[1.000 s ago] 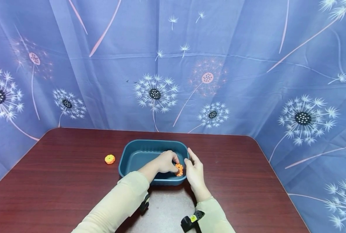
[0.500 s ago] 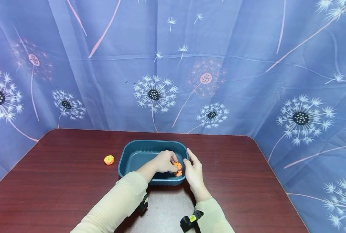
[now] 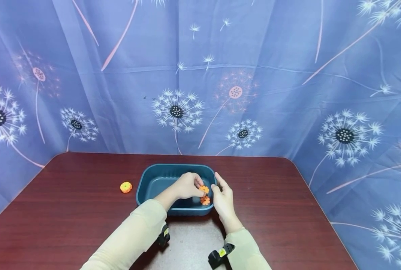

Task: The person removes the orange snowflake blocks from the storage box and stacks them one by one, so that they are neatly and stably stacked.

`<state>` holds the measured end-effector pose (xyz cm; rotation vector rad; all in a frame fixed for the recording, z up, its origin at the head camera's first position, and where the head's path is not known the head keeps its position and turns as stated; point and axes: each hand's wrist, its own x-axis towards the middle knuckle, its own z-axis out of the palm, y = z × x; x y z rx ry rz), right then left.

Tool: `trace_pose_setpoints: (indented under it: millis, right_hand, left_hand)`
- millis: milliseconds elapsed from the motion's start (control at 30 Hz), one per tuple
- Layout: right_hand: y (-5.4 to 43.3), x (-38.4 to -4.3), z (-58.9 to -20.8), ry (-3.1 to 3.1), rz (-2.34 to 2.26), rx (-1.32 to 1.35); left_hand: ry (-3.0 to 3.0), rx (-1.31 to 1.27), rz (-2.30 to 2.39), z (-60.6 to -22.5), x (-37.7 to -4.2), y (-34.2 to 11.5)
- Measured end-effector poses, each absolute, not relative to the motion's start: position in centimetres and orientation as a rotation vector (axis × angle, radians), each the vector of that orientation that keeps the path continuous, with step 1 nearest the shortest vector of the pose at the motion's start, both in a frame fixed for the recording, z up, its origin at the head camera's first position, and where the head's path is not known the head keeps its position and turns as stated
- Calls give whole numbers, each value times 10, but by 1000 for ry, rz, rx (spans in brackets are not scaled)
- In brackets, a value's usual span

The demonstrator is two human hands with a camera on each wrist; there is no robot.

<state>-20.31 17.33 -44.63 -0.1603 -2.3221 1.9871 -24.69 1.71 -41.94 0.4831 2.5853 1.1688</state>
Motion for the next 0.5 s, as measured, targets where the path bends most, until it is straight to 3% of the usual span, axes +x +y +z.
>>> trace_pose_setpoints:
  millis: [500]
  right_hand:
    - [174, -204, -448, -2327, 1966, -158]
  left_hand:
    - [2612, 530, 1198, -413, -237, -1]
